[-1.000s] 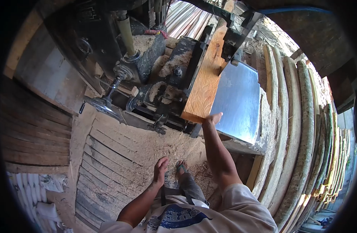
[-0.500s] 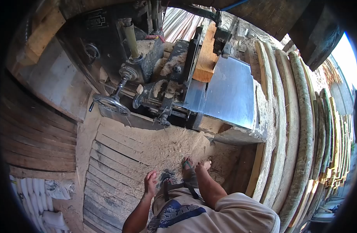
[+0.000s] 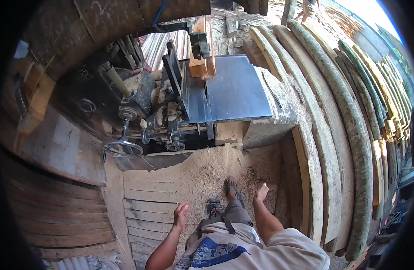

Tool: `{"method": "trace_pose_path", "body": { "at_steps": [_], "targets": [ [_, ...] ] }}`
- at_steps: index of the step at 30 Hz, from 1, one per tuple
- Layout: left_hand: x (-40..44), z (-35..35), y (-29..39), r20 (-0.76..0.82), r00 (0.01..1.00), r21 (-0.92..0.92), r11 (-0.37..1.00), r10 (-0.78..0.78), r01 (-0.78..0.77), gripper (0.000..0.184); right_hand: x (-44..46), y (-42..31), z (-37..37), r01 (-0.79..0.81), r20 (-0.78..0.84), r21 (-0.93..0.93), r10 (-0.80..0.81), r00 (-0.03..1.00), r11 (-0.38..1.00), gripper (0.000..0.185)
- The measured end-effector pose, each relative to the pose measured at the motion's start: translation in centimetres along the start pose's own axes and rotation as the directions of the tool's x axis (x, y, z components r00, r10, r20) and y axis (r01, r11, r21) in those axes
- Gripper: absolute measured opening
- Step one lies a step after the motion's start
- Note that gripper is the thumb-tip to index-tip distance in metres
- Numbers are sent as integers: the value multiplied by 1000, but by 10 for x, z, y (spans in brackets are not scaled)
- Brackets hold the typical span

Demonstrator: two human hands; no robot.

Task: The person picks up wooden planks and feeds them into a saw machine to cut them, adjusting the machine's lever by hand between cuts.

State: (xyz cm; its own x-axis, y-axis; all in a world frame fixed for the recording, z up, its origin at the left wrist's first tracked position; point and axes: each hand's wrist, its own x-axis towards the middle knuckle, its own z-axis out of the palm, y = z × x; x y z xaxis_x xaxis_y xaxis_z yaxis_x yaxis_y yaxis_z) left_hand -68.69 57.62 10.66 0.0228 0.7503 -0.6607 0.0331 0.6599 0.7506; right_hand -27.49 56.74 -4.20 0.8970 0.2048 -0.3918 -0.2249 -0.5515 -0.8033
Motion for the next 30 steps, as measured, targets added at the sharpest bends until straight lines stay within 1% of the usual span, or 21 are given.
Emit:
{"method": "trace_pose_path", "body": {
  "at_steps": [1, 4, 5, 8, 9, 12, 15, 16, 19, 22, 23, 27, 28, 30],
  "targets": [
    [-1, -1, 4, 25, 1000, 56, 998, 3, -5, 59, -13, 0, -9, -38, -4, -96, 38, 999, 995, 55],
    [-6, 0, 11, 86, 996, 143, 990, -2, -10, 57, -43, 12, -21, 39, 27, -85, -37, 999, 996, 53],
    [-10, 1, 11, 82, 997, 172, 985, -16, 2, 58, -51, 14, -24, 50, 42, -69, -47, 998, 996, 50],
    [-10, -3, -5, 112, 989, 200, 977, -97, 73, 60, -65, 4, -24, 149, 130, -56, -141, 981, 987, 49],
    [-12, -2, -10, 114, 986, 211, 973, -125, 99, 63, -60, 9, -16, 221, 148, -71, -209, 967, 973, 51],
    [-15, 3, -28, 141, 965, 245, 952, -223, 184, 62, -57, -31, -7, 296, 290, -103, -256, 922, 950, 54],
    [-16, 13, -34, 177, 948, 265, 940, -265, 213, 63, -46, -72, 9, 387, 376, -91, -328, 866, 917, 56],
    [-19, 15, -34, 186, 940, 280, 933, -285, 227, 63, -46, -88, 12, 418, 395, -92, -352, 849, 904, 56],
    [-20, 26, -36, 202, 941, 281, 937, -270, 209, 67, -52, -128, 14, 534, 410, -105, -453, 792, 839, 57],
    [-11, 26, -45, 303, 914, 168, 959, -269, 227, 69, -61, -155, 11, 639, 457, -150, -520, 722, 755, 58],
    [-7, 28, -46, 324, 903, 144, 958, -283, 248, 72, -64, -165, 9, 668, 475, -157, -538, 697, 727, 60],
    [-2, 54, -28, 418, 857, -47, 935, -302, 352, 77, -77, -217, -4, 760, 522, -152, -602, 604, 632, 65],
    [3, 65, -23, 430, 859, -126, 924, -279, 362, 78, -78, -232, -4, 781, 528, -144, -620, 580, 608, 66],
    [14, 89, -15, 445, 865, -287, 878, -231, 383, 79, -75, -259, -1, 827, 477, -147, -693, 540, 543, 67]
  ]
}}
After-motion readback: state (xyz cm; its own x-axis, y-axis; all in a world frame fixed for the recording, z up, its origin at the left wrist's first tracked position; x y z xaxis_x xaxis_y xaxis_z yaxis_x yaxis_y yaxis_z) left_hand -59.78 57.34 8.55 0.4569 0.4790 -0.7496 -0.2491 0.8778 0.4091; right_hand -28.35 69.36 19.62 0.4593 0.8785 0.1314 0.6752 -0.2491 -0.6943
